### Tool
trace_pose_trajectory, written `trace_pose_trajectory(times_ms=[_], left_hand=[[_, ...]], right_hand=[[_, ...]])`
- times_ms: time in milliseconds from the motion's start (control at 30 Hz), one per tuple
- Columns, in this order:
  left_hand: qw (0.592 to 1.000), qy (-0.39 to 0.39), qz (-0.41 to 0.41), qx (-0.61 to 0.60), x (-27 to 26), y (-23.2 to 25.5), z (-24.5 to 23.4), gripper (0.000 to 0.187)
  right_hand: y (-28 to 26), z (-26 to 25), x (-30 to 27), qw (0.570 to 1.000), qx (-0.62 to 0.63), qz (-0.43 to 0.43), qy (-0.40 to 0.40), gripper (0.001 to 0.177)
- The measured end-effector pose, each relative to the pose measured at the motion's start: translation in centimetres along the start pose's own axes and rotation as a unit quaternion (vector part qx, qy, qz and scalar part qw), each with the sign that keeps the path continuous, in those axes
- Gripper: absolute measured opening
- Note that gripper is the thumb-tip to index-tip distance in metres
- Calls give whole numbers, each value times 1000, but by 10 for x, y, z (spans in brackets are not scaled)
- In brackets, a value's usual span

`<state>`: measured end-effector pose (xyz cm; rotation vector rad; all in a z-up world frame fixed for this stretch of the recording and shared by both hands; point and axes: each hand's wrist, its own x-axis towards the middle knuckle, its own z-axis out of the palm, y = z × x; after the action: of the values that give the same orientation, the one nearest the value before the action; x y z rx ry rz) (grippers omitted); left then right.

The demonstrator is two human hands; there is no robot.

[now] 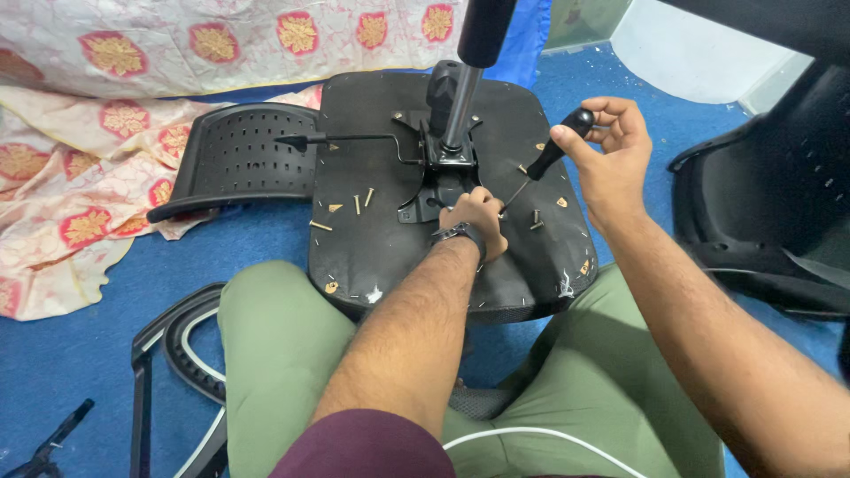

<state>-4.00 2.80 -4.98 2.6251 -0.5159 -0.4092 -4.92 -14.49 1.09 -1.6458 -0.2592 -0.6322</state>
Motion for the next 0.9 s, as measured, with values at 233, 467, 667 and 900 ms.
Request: trace_pose_trajectory(times_ms=[233,467,667,900], left_hand=[[998,-43,-17,-32,0,-5,0,63],[997,-54,-16,-50,-9,-5,-7,66],[995,-57,-31,-70,-13,-2,-8,73],[997,-59,-11,-51,-17,-3,-10,74]], right_hand=[[3,-3,0,996,79,27,-1,35],[-5,4,5,996,83,20,1,32],[-10,7,1,997,73,15,8,29],[-9,1,3,996,90,27,-2,31]])
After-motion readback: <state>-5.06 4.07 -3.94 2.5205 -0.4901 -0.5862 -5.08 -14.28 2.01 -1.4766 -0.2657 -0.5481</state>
